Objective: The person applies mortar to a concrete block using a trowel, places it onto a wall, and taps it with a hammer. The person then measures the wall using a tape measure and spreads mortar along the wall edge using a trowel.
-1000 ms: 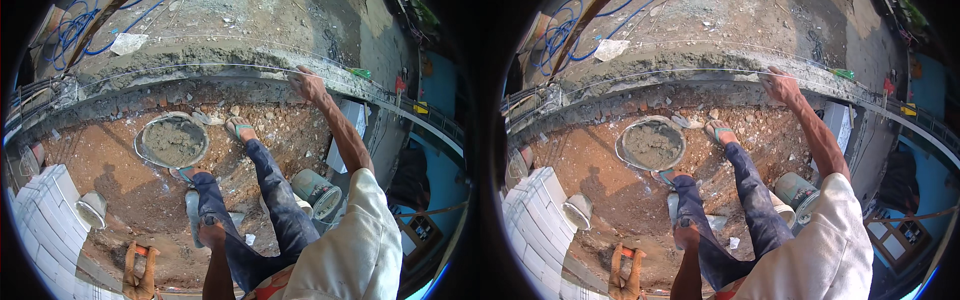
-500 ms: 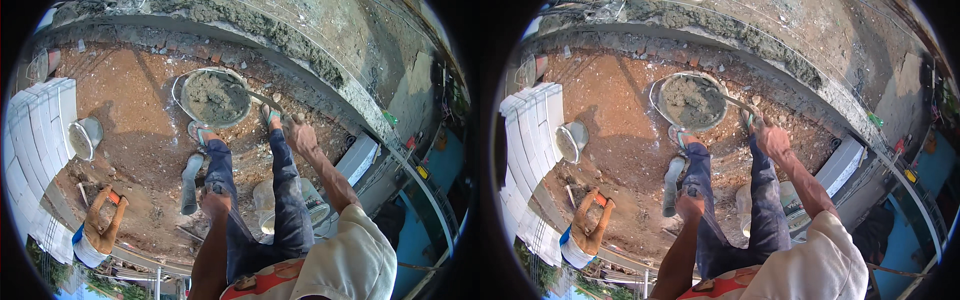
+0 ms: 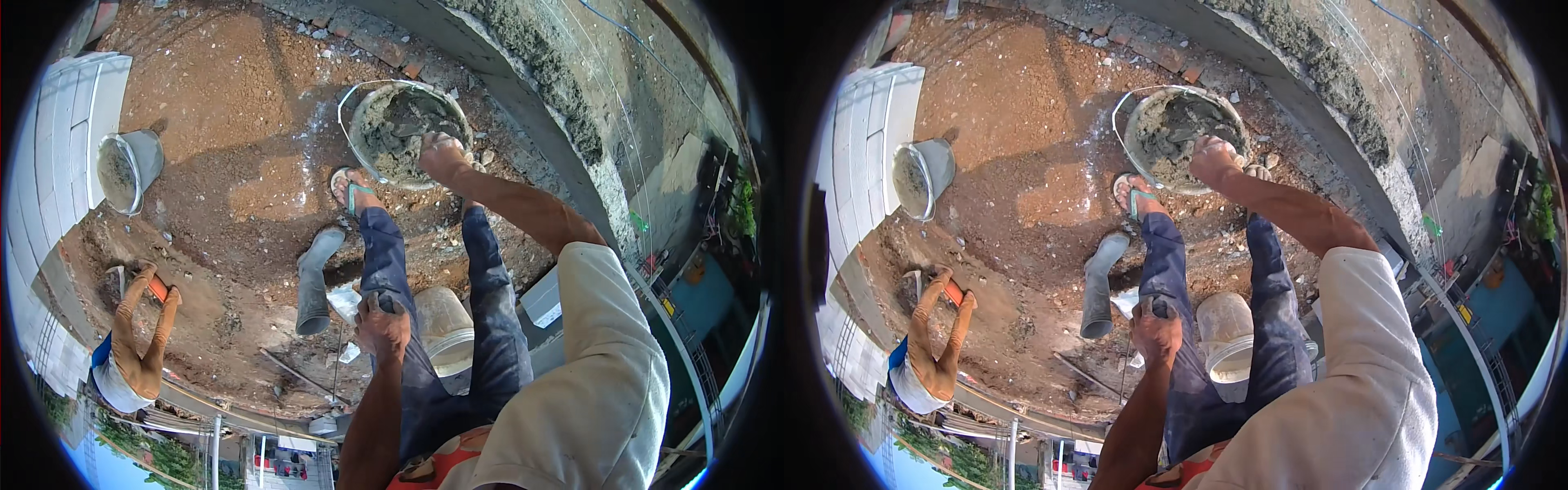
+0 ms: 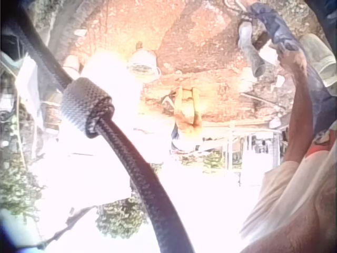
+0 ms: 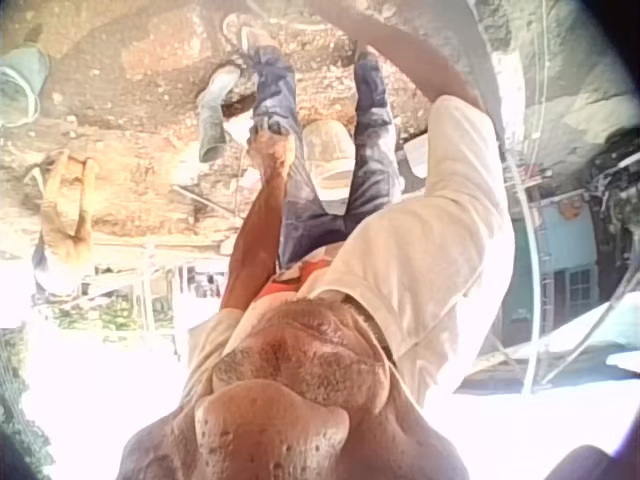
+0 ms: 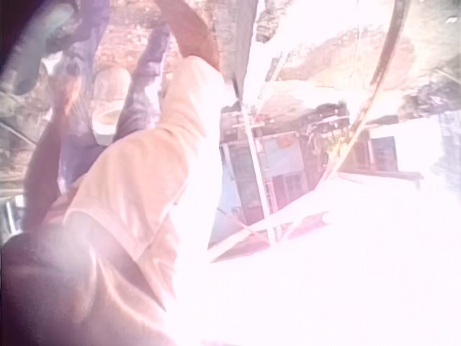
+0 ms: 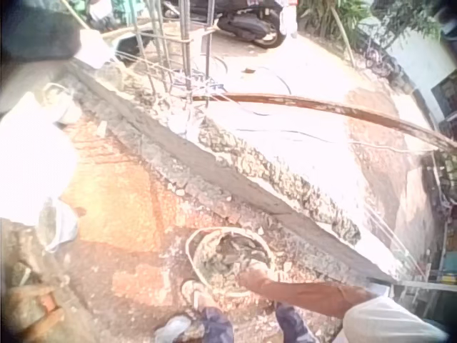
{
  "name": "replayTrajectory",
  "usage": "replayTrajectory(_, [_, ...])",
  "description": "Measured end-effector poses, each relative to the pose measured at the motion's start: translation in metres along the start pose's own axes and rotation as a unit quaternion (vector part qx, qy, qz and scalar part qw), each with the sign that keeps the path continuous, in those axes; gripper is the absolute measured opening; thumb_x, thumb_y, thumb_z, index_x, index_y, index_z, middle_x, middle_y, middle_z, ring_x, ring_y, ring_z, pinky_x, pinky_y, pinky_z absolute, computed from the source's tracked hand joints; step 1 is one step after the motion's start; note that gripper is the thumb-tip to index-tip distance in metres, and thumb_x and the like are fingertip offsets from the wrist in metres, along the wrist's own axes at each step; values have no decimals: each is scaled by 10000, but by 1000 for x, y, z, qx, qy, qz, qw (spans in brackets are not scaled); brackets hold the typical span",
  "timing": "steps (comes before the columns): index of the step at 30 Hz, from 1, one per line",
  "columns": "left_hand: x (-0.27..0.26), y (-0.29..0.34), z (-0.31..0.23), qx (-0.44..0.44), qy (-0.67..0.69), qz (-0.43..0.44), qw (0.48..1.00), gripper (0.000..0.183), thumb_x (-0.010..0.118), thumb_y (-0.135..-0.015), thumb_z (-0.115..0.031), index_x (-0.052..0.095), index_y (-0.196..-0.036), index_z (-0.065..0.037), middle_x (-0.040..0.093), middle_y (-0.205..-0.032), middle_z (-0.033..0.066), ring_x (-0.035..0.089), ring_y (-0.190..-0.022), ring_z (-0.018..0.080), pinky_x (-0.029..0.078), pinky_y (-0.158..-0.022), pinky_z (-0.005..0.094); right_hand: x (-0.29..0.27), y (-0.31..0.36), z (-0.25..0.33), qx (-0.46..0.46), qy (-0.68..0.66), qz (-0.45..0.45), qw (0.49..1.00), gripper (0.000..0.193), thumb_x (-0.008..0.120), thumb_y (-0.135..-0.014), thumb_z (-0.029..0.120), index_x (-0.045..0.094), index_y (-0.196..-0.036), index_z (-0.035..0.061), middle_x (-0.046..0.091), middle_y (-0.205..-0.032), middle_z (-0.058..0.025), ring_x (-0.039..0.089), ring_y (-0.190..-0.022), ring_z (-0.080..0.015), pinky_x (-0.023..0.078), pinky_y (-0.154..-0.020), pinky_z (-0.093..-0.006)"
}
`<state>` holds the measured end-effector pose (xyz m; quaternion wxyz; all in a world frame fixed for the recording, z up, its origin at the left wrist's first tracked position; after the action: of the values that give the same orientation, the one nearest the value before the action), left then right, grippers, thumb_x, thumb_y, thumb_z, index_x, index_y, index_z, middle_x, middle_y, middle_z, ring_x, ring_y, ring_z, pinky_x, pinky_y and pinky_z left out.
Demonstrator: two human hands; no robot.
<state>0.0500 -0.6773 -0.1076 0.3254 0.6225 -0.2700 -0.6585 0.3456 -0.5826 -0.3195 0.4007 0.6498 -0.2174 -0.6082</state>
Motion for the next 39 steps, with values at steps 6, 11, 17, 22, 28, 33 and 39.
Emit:
replayTrajectory(6, [-2, -9, -1, 8, 19, 23, 1000, 567, 728, -815, -380, 652, -1332, -158, 620, -1365, 84, 608, -1213, 341, 509, -1002, 492, 36, 69, -36, 241, -273, -47, 930, 495, 595, -974, 161, 555, -1426, -36, 722, -1150, -280, 759, -932, -370, 621, -793, -459])
replayTrajectory(11, [-6, -13, -11, 18, 28, 42, 999, 575, 724, -826, -366, 629, -1350, -149, 613, -1379, 86, 598, -1231, 352, 486, -1034, 498, 54, 18, -27, 226, -413, -62, 880, 337, 632, -914, 299, 690, -1083, 14, 727, -1068, -284, 734, -947, -449, 597, -872, -520])
replayTrajectory(17, [-9, -10, 2, 30, 20, 11, 999, 520, 771, -825, -307, 664, -1297, -115, 641, -1300, 110, 621, -1188, 366, 510, -1034, 483, 70, -16, 21, 215, -632, -178, 723, 339, 642, -895, 315, 683, -978, -11, 713, -974, -300, 702, -945, -477, 582, -878, -490])
replayTrajectory(22, [-8, -7, -14, 28, -12, 17, 999, 500, 774, -833, -314, 679, -1284, -120, 639, -1299, 100, 617, -1200, 346, 509, -1042, 470, 65, -25, 31, 220, -644, -200, 705, 260, 628, -903, 258, 683, -939, 6, 698, -904, -226, 691, -840, -459, 557, -726, -496])
replayTrajectory(28, [4, -2, -24, 41, -48, 3, 998, 574, 759, -813, -344, 647, -1331, -124, 624, -1352, 87, 605, -1219, 336, 496, -1046, 475, 79, -6, 43, 200, -719, -240, 621, 318, 624, -913, 310, 660, -924, -6, 644, -831, -215, 660, -802, -347, 534, -736, -452])
replayTrajectory(33, [14, 7, -33, 41, -94, -8, 995, 565, 756, -824, -356, 651, -1333, -134, 614, -1370, 74, 598, -1240, 325, 488, -1066, 462, 99, 6, 48, 153, -853, -210, 453, 330, 693, -935, 274, 696, -1037, -40, 715, -924, -148, 642, -861, -200, 534, -795, -397])
replayTrajectory(39, [21, 17, -58, 56, -110, 9, 992, 581, 742, -855, -381, 636, -1367, -127, 611, -1372, 80, 586, -1266, 327, 471, -1087, 452, 132, 24, 27, 90, -828, -270, 484, 366, 718, -943, 254, 717, -1159, -42, 750, -1060, -154, 680, -974, -182, 548, -844, -368])
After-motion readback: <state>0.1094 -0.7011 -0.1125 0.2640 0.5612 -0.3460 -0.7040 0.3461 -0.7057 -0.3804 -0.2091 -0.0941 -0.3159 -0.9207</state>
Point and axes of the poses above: each hand's wrist, its own y-axis away from the middle knuckle, its own x-axis out of the palm, z = x × y, the point moved 4 cm from there along -y, towards the middle knuckle
